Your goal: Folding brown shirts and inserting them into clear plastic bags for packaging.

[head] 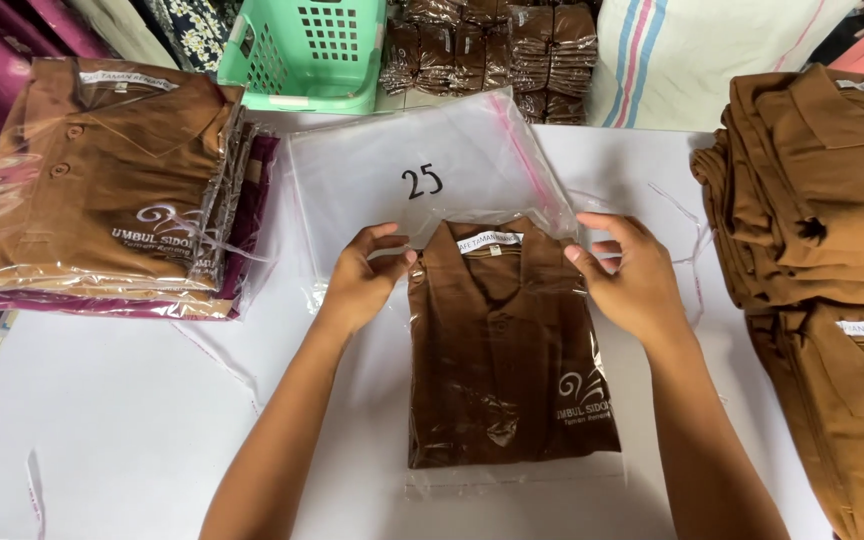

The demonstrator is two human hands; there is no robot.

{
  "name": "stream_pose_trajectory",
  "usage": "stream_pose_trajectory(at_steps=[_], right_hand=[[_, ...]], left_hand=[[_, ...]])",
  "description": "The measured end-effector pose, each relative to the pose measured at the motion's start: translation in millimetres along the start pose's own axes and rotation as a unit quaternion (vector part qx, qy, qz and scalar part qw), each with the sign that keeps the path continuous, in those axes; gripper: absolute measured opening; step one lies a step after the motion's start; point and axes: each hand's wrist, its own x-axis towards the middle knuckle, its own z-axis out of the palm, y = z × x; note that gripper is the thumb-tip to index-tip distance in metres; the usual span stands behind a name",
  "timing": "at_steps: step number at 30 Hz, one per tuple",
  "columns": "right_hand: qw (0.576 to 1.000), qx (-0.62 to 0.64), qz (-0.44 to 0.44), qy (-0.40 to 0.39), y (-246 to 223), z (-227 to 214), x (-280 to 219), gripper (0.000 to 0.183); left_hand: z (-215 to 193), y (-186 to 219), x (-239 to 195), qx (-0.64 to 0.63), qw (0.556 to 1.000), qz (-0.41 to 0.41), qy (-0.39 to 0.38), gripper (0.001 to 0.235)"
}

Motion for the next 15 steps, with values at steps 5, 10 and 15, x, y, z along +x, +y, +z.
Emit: stream_pose_trajectory(at_steps=[5, 10, 15], right_hand=[[0.984, -0.015, -0.167, -0.056, -47.6, 7.5, -43.1, 0.033], [0.928, -0.171, -0.328, -0.045, -25.0, 41.4, -54.8, 0.045], [0.945, -0.218, -0.171, -0.176, -11.4, 53.7, -55.2, 0.052]], left_hand=[[1.0, -7.2, 2.5, -0.003, 0.999, 0.028, -0.017, 0.07], [15.0, -29.1, 11.2, -0.015, 0.995, 0.095, -0.002, 0.057], [18.7, -30.4, 15.4, 0.065, 0.985, 0.156, 0.031, 0.037]])
